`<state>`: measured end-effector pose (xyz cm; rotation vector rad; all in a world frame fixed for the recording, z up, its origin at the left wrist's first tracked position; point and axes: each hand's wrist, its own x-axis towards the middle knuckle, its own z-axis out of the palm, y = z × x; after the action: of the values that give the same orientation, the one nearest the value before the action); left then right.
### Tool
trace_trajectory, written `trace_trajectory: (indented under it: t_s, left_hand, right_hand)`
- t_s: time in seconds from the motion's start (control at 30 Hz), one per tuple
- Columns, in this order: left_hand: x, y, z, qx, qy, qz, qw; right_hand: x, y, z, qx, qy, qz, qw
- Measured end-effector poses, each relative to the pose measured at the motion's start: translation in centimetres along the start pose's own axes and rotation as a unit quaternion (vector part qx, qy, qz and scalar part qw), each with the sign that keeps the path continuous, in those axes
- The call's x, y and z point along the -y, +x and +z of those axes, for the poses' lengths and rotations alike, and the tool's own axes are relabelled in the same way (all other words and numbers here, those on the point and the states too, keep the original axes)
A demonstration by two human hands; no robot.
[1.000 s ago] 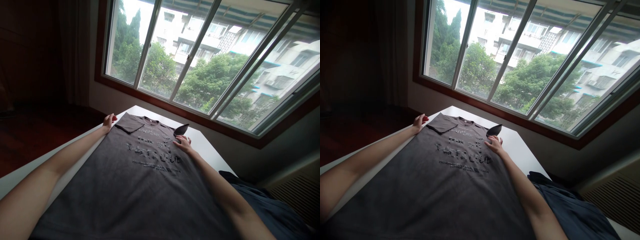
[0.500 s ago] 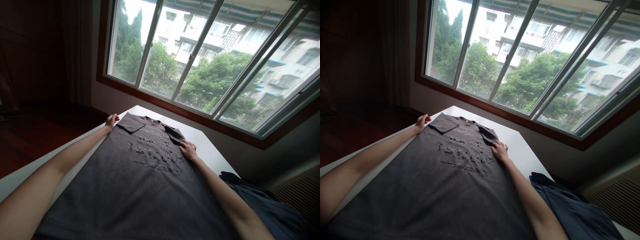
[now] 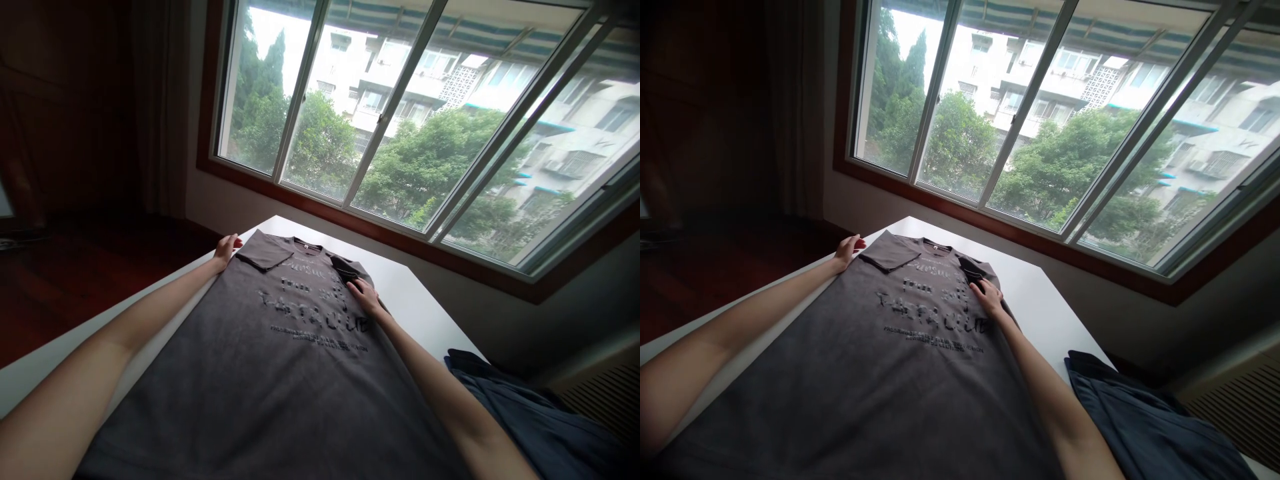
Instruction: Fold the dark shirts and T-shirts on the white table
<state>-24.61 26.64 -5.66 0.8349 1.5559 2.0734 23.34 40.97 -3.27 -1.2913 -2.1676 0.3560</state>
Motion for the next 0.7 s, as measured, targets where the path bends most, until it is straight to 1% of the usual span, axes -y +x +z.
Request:
trace_trajectory:
  t_s: [0.03,0.1,0.27,0.33,0.4,0.47,0.53,0.6,0.67,0.7]
  left_hand:
    - [0.1,0.1,0.0,0.002,-0.001,0.002,1.0]
    - [0.4,0.3,0.0,0.002,0.0,0.003,1.0]
    - [0.3,0.3,-0.1,0.004,0.004,0.002,1.0]
    - [0.0,0.1,-0.1,0.007,0.004,-0.002,1.0]
    - [-0.3,-0.2,-0.1,0.007,0.006,-0.004,1.0]
    - [-0.5,-0.4,0.0,0.005,0.012,-0.005,1.0]
    - [-0.5,-0.5,0.1,0.001,0.021,-0.008,1.0]
    - [-0.6,-0.4,0.2,0.0,0.037,-0.015,0.999]
    - [-0.9,-0.1,0.2,0.005,0.066,-0.033,0.997]
    - [-1.2,0.2,0.1,0.011,0.085,-0.047,0.995]
  right_hand:
    - [0.0,0.2,-0.2,-0.021,0.034,0.012,0.999]
    - [-0.1,0.4,-0.8,-0.037,0.065,0.021,0.997]
    - [-0.3,-1.0,-1.9,-0.023,0.075,0.021,0.997]
    - [-0.1,-2.0,-2.0,-0.002,0.039,0.003,0.999]
    - [0.2,-3.0,-1.9,0.016,-0.026,-0.023,0.999]
    - [0.8,-3.8,-2.0,0.024,-0.083,-0.043,0.995]
    - [1.8,-4.5,-2.2,0.023,-0.107,-0.06,0.992]
    - [3.7,-5.2,-2.5,0.032,-0.115,-0.105,0.987]
    - [7.0,-6.3,-3.0,0.064,-0.109,-0.19,0.973]
    - [9.1,-7.1,-3.2,0.095,-0.103,-0.246,0.959]
